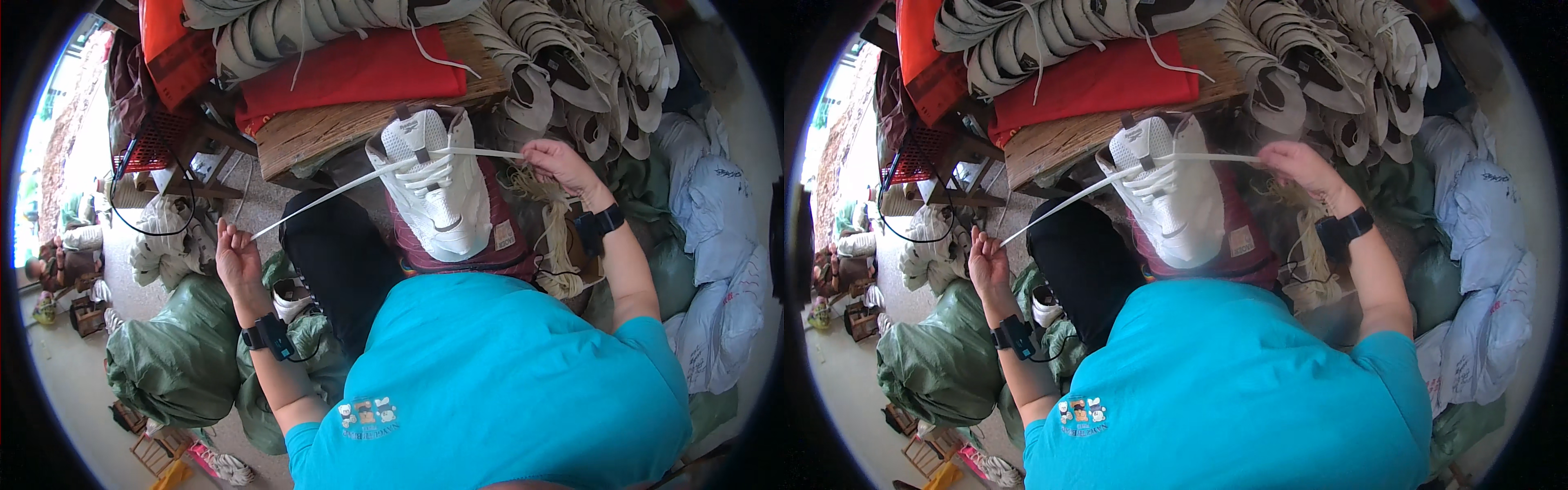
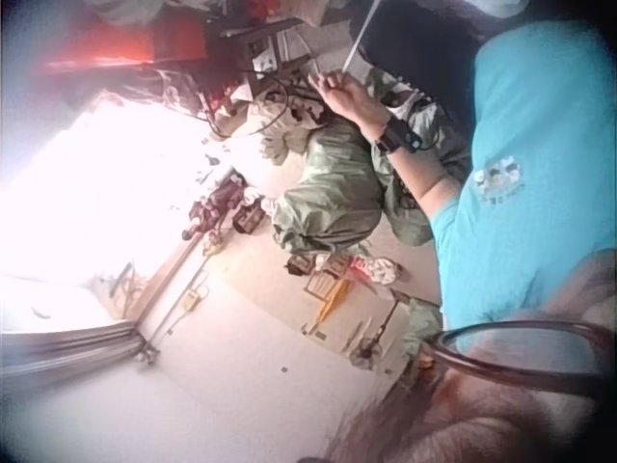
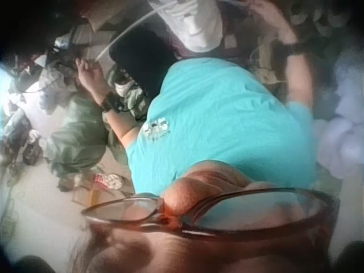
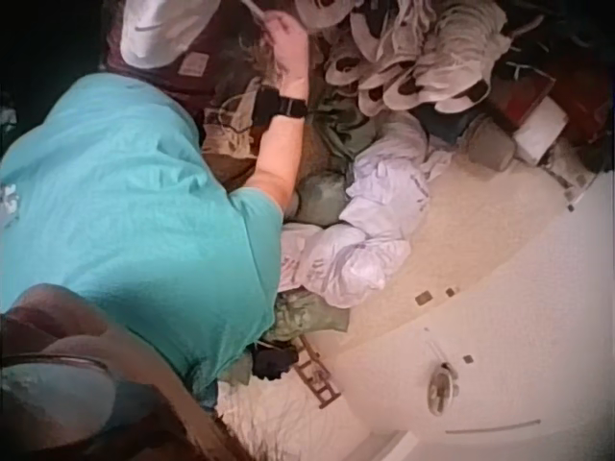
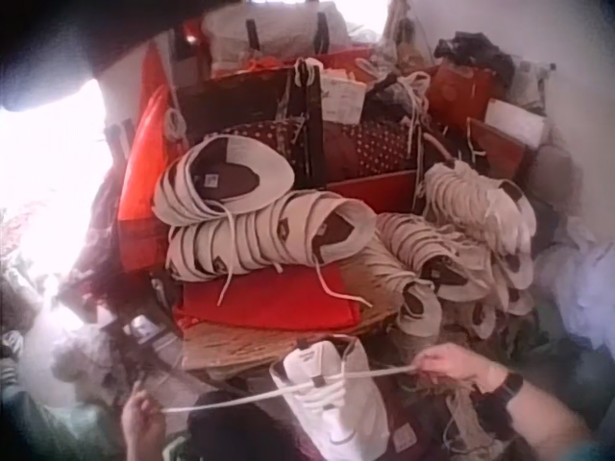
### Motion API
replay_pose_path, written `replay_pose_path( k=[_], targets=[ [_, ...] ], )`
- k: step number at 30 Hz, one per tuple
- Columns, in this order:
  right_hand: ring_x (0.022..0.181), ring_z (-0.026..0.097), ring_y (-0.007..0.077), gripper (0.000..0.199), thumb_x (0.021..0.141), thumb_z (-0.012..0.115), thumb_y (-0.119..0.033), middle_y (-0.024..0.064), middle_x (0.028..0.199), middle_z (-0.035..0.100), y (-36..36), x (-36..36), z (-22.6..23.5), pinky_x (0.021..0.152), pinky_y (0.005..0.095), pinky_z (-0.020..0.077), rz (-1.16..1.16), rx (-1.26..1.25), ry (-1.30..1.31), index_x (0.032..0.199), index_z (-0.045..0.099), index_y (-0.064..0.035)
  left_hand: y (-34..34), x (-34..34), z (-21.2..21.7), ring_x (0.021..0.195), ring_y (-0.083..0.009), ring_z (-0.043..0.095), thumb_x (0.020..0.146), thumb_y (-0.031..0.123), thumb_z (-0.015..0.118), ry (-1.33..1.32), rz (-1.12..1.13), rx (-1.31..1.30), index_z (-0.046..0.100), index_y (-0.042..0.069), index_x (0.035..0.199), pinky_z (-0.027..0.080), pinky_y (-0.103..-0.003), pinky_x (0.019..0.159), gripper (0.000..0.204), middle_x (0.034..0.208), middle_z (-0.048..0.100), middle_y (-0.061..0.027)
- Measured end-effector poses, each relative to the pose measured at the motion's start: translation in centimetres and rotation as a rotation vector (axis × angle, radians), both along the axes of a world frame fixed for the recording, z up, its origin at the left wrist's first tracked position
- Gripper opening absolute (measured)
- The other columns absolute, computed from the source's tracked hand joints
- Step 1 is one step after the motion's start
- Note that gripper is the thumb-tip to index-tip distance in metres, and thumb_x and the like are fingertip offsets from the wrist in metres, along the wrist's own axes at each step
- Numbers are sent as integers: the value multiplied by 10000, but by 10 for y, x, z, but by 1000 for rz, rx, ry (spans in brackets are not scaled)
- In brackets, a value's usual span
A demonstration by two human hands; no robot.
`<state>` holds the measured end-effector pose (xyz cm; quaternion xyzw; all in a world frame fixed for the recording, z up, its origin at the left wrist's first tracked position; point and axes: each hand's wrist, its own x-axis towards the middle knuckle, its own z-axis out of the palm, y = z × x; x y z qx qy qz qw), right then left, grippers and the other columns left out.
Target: The person threads white shoelaces through the eyelets of a white sneaker held in their hands. They pull the laces tight and adjust the loops to ensure the lacing is even and secure. The person works on a single shoe throughout the clip, manipulating the laces with both hands.
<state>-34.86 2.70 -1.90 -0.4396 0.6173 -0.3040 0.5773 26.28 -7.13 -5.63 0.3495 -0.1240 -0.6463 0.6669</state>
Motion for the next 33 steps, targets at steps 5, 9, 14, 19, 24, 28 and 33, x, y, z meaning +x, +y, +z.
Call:
replay_pose_path(
  k=[5, 9, 14, 19, 24, 28, 33],
  targets=[
    [713, 578, 109, 182, 999, 586, -198, -8, 903, 660, 6, -16, -52, 669, 241, 457, 153, -817, 857, 995, 698, -55, 5, -8, -5, 605, -83, 428, 1053, 97, 418, -325, 122, 105, 480, -8, 1308, 368, -222, 536, 283, 898, 597, -84],
    [895, 661, 204, 203, 1000, 563, -189, 69, 1041, 684, 3, -24, -56, 773, 301, 513, -310, -188, 485, 1071, 666, -28, 12, -87, 40, 596, -49, 417, 1055, 141, 461, -729, -17, -114, 467, 7, 1345, 396, -207, 534, 320, 1082, 682, -153],
    [875, 696, 228, 235, 965, 521, -64, 156, 1065, 695, -15, -44, -40, 781, 338, 577, -917, -194, -621, 1164, 595, 35, 31, -177, 69, 797, -112, 651, 1050, 136, 498, -729, -376, -230, 546, -1, 1215, 509, -230, 729, 219, 1161, 686, -157],
    [653, 552, 100, 259, 961, 501, -30, 114, 1008, 677, 9, -142, -63, 531, 211, 468, -1074, -265, -691, 1203, 582, 14, 38, -220, 53, 823, -110, 667, 1037, 169, 555, -704, -528, -209, 589, -11, 1072, 521, -246, 741, 186, 995, 694, -87],
    [527, 376, 34, 256, 980, 553, -107, 74, 965, 682, 2, -64, -18, 437, 189, 290, -863, -205, -318, 1216, 579, -9, 42, -227, 64, 646, -49, 553, 1024, 194, 580, -676, -664, -142, 587, 26, 980, 423, -201, 574, 174, 883, 687, -50],
    [515, 373, 16, 216, 1001, 570, -159, 73, 1015, 707, -12, 27, 25, 462, 164, 301, -506, -240, -155, 1182, 595, -44, 36, -229, 68, 600, -29, 473, 1000, 187, 585, -694, -752, -47, 600, 50, 922, 369, -193, 540, 158, 765, 637, -9],
    [676, 546, 30, 126, 987, 599, -122, 35, 902, 692, -23, 94, 48, 605, 179, 445, -132, -328, 7, 1063, 637, -29, 27, -229, 73, 595, -30, 442, 956, 146, 582, -724, -787, -27, 597, 72, 822, 322, -198, 532, 154, 677, 548, 42]
  ],
)
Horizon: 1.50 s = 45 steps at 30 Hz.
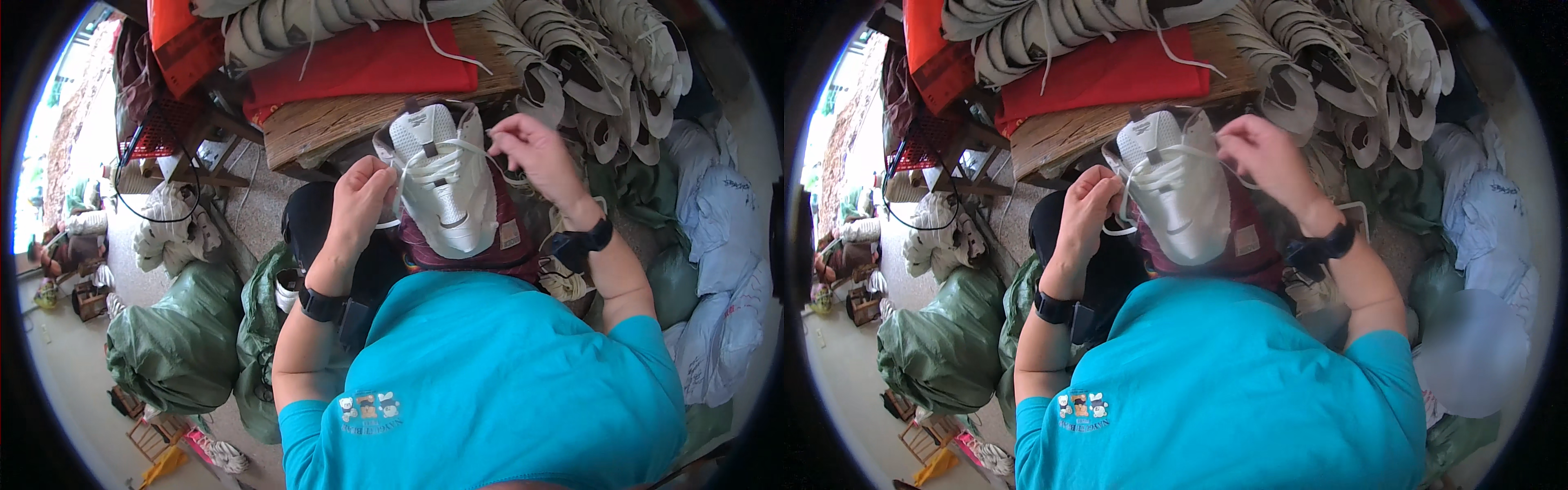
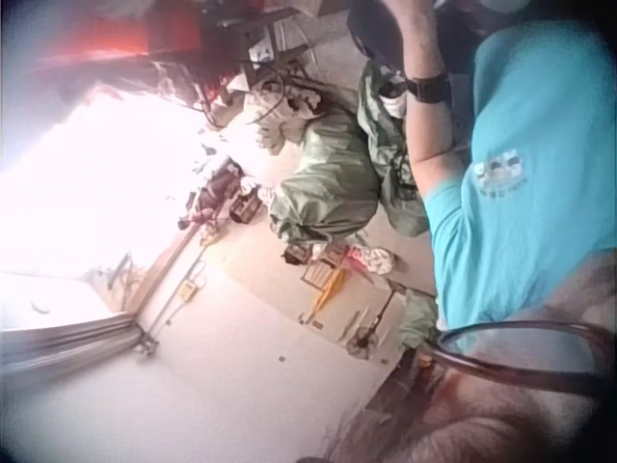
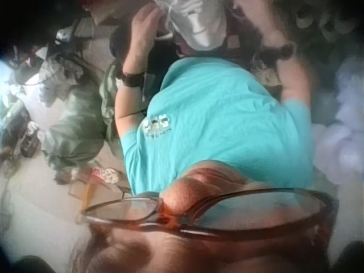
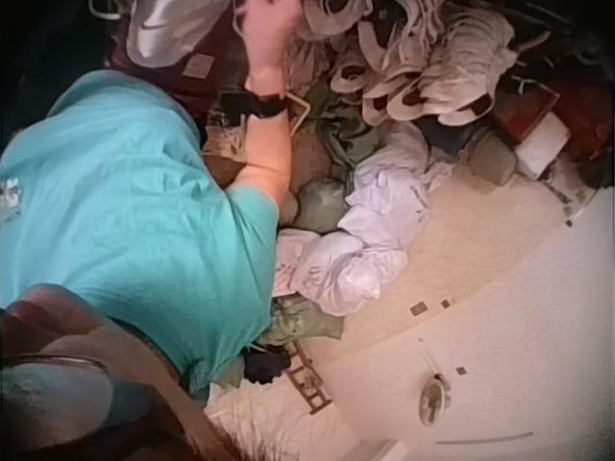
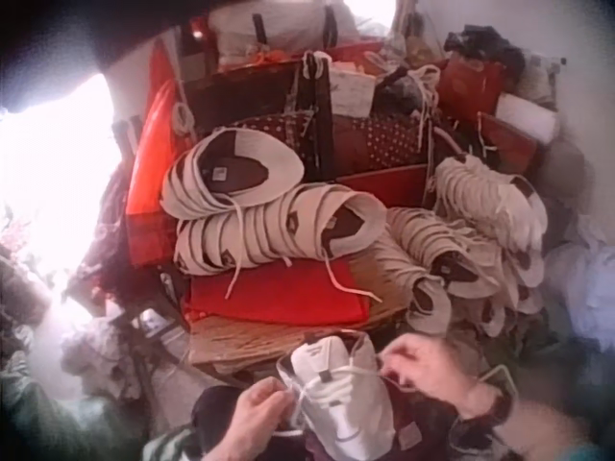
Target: The person threads white shoelaces through the eyelets of a white sneaker held in their hands. They pull the laces tight and adjust the loops to ensure the lacing is even and secure. The person works on a single shoe throughout the clip, manipulating the laces with both hands.
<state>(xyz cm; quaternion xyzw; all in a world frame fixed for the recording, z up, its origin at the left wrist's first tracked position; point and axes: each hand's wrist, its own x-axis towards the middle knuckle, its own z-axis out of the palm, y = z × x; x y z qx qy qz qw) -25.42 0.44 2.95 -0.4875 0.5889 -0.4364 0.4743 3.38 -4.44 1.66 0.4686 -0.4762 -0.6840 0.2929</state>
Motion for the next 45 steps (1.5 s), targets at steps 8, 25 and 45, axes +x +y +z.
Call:
replay_pose_path(
  k=[8, 25, 45],
  targets=[
    [733, 649, 216, 53, 876, 619, -52, 102, 818, 649, -20, 21, 18, 660, 357, 520, 165, -308, 666, 893, 583, -18, -21, -3, 11, 569, -89, 474, 826, 162, 598, -483, -157, -298, 586, 7, 739, 389, -265, 541, 178, 605, 538, -14],
    [676, 655, 256, 96, 816, 629, -116, 61, 722, 651, -45, 34, 58, 712, 367, 489, 666, -392, 1370, 888, 586, -68, -37, 5, 48, 984, -325, 614, 786, 48, 738, -571, -361, -1205, 584, 63, 1034, 519, -403, 789, 293, 1062, 581, -114],
    [848, 583, 204, 237, 866, 702, -239, 89, 919, 582, -87, 18, 33, 777, 321, 456, 569, 140, 634, 763, 726, -27, -50, -4, 19, 896, -184, 567, 855, 178, 730, -389, -340, -671, 750, 19, 908, 480, -293, 775, 169, 954, 537, -61]
  ],
)
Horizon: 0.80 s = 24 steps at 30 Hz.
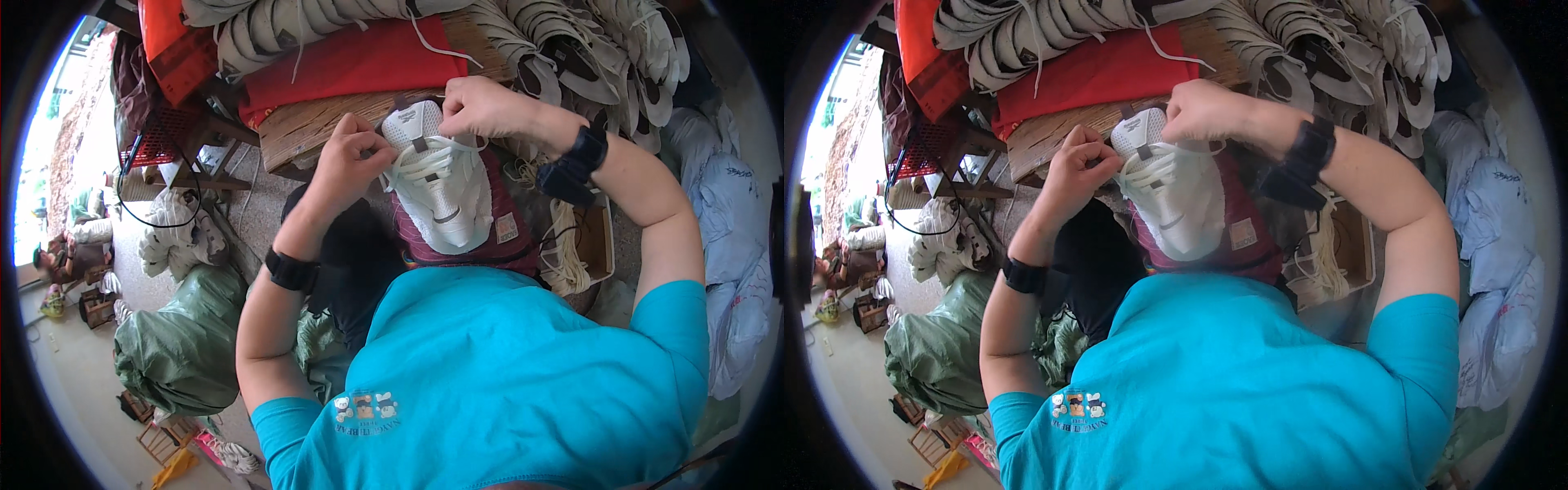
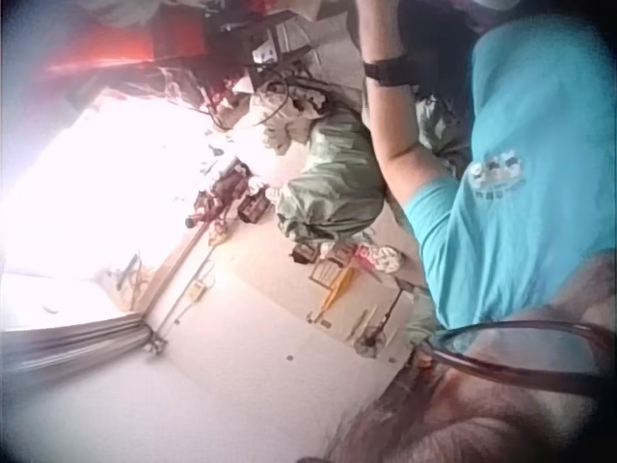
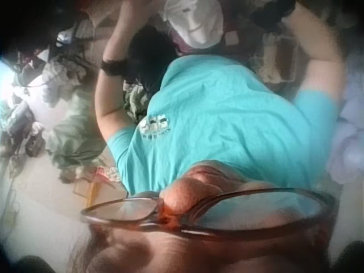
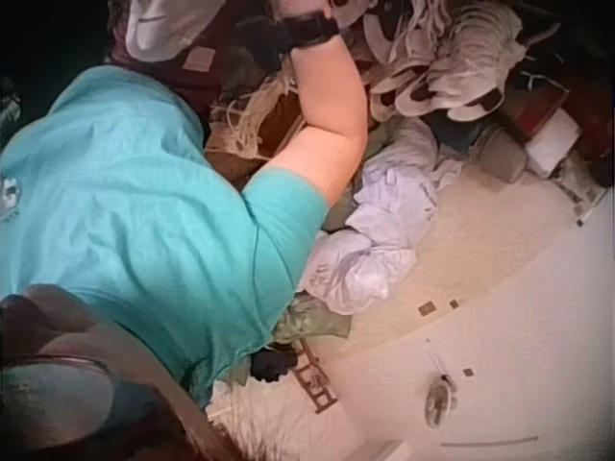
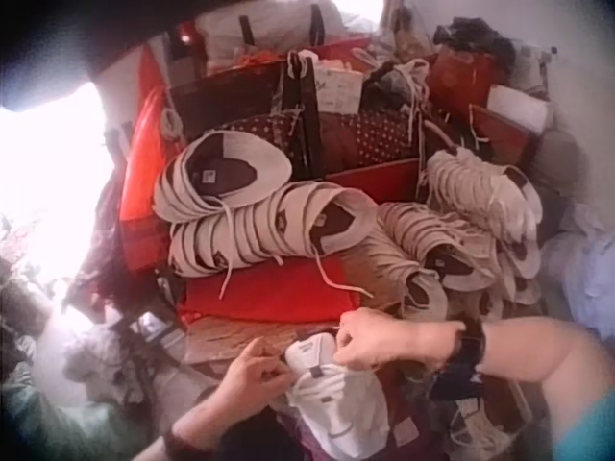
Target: The person threads white shoelaces through the eyelets of a white sneaker held in their hands. They pull the laces tight and adjust the loops to ensure the lacing is even and secure. The person works on a single shoe throughout the clip, manipulating the laces with both hands.
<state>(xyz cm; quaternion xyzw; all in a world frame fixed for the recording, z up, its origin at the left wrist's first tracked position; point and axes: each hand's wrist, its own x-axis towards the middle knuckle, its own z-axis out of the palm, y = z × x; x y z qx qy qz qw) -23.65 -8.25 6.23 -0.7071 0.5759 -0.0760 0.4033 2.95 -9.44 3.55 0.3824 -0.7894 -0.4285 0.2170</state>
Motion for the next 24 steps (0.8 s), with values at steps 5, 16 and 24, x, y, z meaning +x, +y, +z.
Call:
replay_pose_path(
  k=[5, 16, 24],
  targets=[
    [869, 572, 135, 218, 926, 671, -189, 37, 922, 582, 13, 9, 4, 790, 282, 450, -223, -15, -375, 808, 725, -15, 18, -11, -1, 951, -147, 548, 905, 217, 727, 437, 256, 510, 749, -4, 916, 440, -284, 861, 223, 987, 544, -28],
    [762, 563, 57, 170, 1035, 555, -150, -2, 879, 613, 38, 33, 121, 692, 205, 464, 167, -697, -578, 987, 651, -19, 32, -17, 122, 942, -101, 595, 1014, 172, 586, 736, -303, 475, 675, -25, 1005, 465, -243, 846, 217, 1048, 662, -70],
    [864, 627, 83, 258, 1035, 560, -245, 12, 923, 668, 24, 44, 64, 803, 247, 516, -155, -435, -709, 1085, 644, -5, 18, -21, 91, 928, -117, 601, 1013, 183, 601, 948, -26, 263, 674, -27, 1011, 472, -258, 843, 223, 993, 675, -64]
  ],
)
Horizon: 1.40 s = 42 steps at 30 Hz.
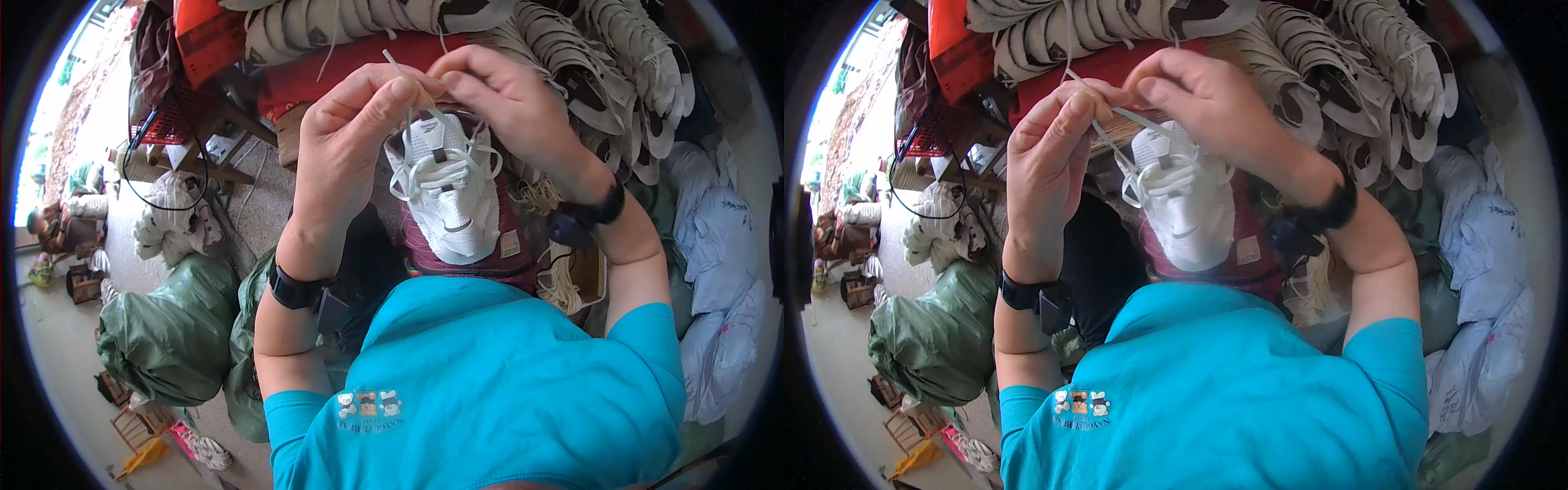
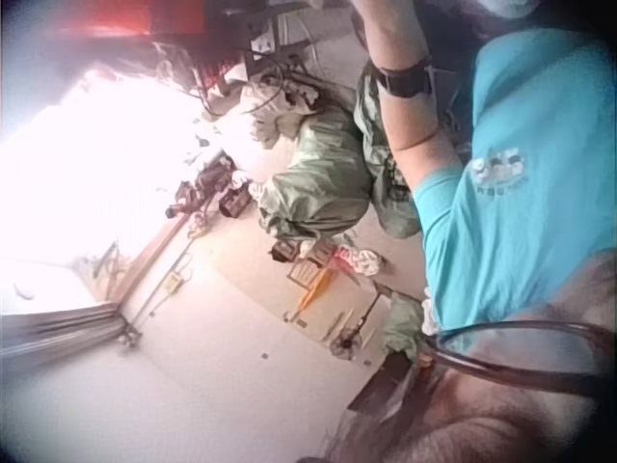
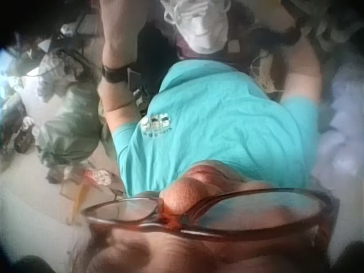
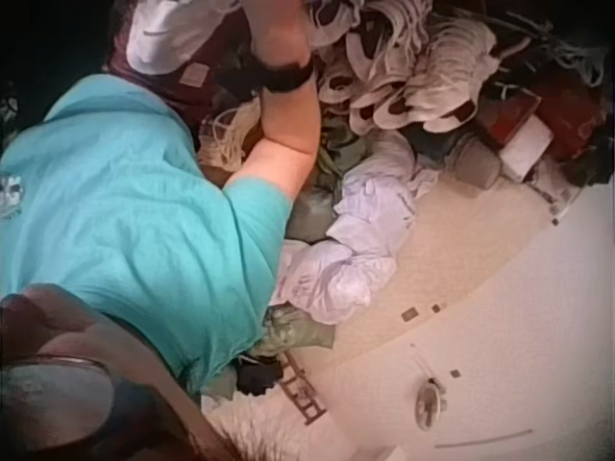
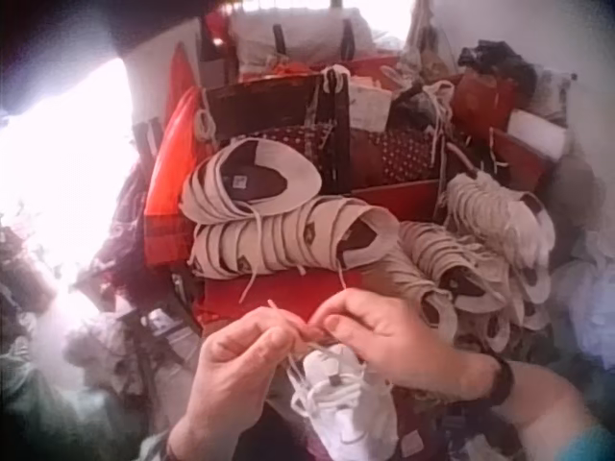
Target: The person threads white shoelaces through the eyelets of a white sneaker held in their hands. They pull the laces tight and adjust the loops to ensure the lacing is even and secure. The person works on a single shoe throughout the clip, manipulating the laces with both hands.
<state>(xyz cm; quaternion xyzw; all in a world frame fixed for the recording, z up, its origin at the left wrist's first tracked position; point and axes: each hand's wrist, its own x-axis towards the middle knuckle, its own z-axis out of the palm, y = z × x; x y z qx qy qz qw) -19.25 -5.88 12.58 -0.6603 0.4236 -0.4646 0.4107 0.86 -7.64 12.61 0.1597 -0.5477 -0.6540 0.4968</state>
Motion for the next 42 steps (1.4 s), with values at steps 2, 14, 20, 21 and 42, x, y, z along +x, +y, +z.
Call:
replay_pose_path(
  k=[2, 14, 20, 21, 42],
  targets=[
    [887, 615, 78, 331, 1039, 550, -321, 2, 942, 658, -10, 5, -13, 828, 240, 498, 273, 147, -167, 1112, 638, -11, 1, -6, 0, 940, -127, 598, 1000, 171, 620, -23, -56, -74, 683, -20, 995, 465, -261, 857, 202, 1002, 675, -66],
    [907, 632, 88, 196, 994, 599, -154, 5, 950, 636, -20, -12, -51, 863, 262, 515, 247, 423, -627, 1150, 612, -34, 7, 13, -49, 890, -152, 650, 1026, 109, 545, 103, 99, 200, 675, -51, 1028, 512, -275, 845, 206, 987, 672, -79],
    [625, 399, 23, 204, 1008, 581, -152, -59, 775, 486, 3, -45, -66, 613, 199, 384, -62, 505, -631, 1148, 608, -6, -10, 56, -110, 647, -14, 395, 1036, 156, 564, -319, 307, 103, 687, -28, 1115, 307, -175, 576, 235, 764, 548, 50],
    [627, 402, 20, 197, 1013, 570, -153, -60, 776, 486, 5, -53, -68, 609, 194, 380, -84, 498, -584, 1140, 613, -9, -8, 61, -115, 653, -12, 401, 1035, 148, 561, -334, 318, 142, 688, -22, 1119, 312, -172, 580, 228, 772, 553, 49],
    [910, 649, 238, 111, 931, 598, -53, 108, 986, 648, 38, -41, -73, 840, 335, 528, -268, -47, 405, 1033, 595, -11, 26, 33, -119, 738, -54, 568, 1002, 24, 515, -392, 210, 99, 531, 3, 1336, 466, -200, 728, 335, 811, 608, 2]
  ],
)
